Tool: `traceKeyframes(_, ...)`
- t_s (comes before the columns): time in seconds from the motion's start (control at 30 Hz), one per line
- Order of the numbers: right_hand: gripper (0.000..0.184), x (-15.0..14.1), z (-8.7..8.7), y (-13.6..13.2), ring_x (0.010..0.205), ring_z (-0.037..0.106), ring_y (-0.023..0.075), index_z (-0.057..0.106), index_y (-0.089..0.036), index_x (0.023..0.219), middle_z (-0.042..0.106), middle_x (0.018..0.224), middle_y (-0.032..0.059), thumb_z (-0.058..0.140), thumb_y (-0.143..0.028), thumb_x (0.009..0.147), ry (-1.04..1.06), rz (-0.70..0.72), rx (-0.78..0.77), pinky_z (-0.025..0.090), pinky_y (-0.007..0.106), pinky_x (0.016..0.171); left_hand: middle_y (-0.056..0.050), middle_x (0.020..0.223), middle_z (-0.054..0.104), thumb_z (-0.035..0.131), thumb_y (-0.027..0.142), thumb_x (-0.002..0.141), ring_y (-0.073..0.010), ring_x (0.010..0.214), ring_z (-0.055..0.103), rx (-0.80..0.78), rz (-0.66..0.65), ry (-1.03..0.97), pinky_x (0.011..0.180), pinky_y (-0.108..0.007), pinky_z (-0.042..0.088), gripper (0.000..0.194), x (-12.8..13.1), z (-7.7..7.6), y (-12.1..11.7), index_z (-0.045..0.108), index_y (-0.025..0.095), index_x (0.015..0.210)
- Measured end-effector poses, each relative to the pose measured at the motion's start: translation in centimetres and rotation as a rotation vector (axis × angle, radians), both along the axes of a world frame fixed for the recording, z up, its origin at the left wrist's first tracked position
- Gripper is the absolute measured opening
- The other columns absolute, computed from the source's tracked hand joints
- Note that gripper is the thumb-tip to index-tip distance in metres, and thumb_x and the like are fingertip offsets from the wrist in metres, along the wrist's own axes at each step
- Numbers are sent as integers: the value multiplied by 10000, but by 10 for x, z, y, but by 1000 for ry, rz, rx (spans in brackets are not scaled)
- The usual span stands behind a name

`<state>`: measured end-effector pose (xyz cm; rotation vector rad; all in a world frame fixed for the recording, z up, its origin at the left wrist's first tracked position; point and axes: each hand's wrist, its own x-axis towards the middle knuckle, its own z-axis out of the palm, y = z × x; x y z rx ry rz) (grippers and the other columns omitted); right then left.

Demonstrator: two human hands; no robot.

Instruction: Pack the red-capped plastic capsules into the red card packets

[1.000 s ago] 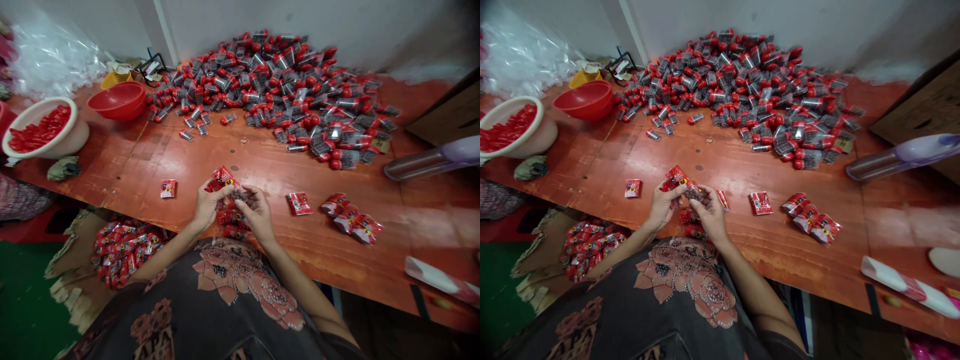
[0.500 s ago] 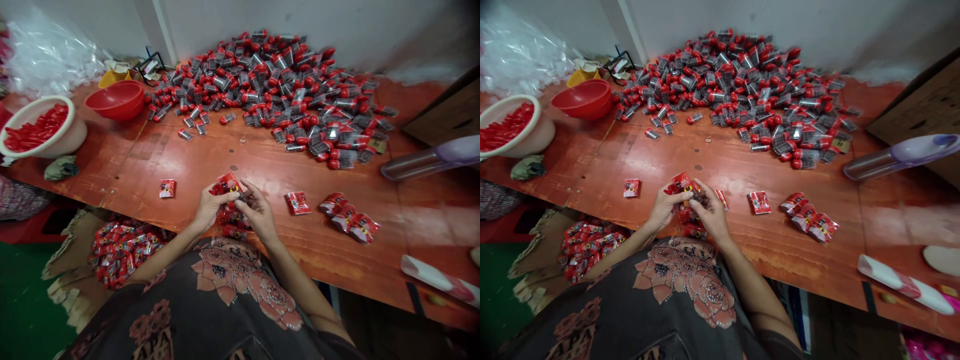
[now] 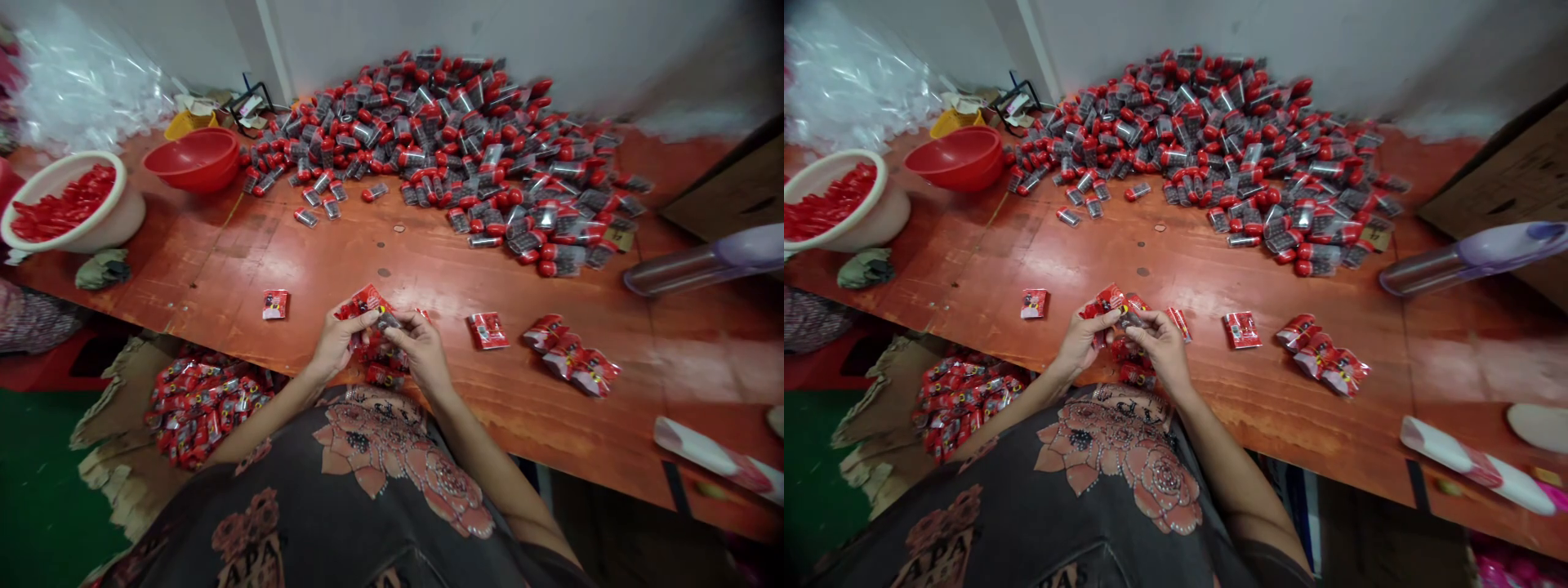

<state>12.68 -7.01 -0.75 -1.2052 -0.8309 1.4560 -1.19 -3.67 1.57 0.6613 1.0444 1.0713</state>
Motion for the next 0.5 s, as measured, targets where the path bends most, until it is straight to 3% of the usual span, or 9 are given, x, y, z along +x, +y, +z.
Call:
traceKeyframes(0.13,288,0,1,-2,592,629,143,602,-241,852,682,770,-20,777,-365,659,67,8,-81,587,333,590,29,663,615,829,277,616,-36,405,455,-18,-22,-25,383,-195,348,294,-3,-4,-8,624,147,783)
traceKeyframes(0.3,308,-3,2,-7,509,585,112,560,-232,778,654,664,-43,800,-352,627,99,16,-118,547,288,532,27,773,647,816,234,634,-37,407,466,-36,-16,-57,391,-202,373,542,-2,-6,-20,617,230,1138)
traceKeyframes(0.4,294,-4,-1,-14,509,579,120,537,-233,778,639,636,-41,774,-363,661,37,34,-107,536,298,535,23,793,649,806,223,654,-44,406,472,-55,-29,-59,388,-208,374,660,-2,-7,-25,558,293,1261)
traceKeyframes(0.5,284,6,-7,-22,527,568,136,560,-241,855,605,647,-38,745,-387,695,-122,102,-40,532,318,529,5,817,656,805,219,656,-46,400,474,-68,-27,-32,365,-208,348,645,-10,-7,-32,567,283,1252)
